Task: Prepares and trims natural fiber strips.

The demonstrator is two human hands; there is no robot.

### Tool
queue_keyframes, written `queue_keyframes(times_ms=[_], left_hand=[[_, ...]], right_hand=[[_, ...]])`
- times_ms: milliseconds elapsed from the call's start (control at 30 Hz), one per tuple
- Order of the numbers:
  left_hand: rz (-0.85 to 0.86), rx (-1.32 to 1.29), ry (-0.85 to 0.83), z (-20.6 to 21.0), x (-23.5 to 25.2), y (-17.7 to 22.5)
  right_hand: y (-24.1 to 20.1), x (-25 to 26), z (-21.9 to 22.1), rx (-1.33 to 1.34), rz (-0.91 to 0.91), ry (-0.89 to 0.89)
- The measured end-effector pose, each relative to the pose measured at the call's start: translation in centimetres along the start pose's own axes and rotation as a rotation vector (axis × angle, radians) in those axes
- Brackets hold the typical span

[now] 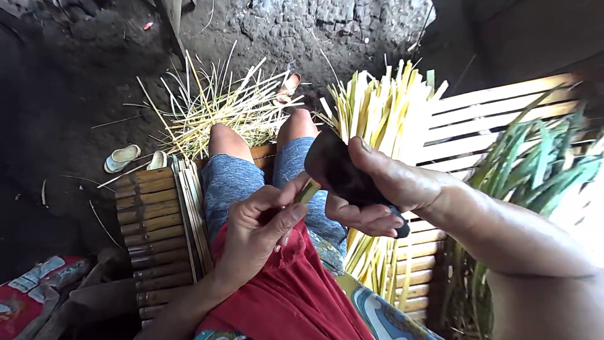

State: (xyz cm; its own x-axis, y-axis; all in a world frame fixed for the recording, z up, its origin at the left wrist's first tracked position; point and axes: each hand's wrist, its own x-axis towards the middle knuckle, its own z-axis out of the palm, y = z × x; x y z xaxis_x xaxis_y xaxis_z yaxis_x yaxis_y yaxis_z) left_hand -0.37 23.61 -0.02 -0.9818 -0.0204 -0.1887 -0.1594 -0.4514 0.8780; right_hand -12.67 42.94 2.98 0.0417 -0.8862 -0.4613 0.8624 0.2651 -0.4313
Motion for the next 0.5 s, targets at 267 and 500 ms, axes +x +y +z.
queue_keyframes(times_ms=[267, 500], left_hand=[[0.001, -0.006, -0.094, 0.2, -0.3, -0.4], [-0.026, -0.037, -0.095, 0.0, 0.2, -0.7]], right_hand=[[-1.7, -1.0, 0.6, -0.208, 0.161, 0.043], [1.7, 1.8, -0.3, -0.082, -0.141, -0.018]])
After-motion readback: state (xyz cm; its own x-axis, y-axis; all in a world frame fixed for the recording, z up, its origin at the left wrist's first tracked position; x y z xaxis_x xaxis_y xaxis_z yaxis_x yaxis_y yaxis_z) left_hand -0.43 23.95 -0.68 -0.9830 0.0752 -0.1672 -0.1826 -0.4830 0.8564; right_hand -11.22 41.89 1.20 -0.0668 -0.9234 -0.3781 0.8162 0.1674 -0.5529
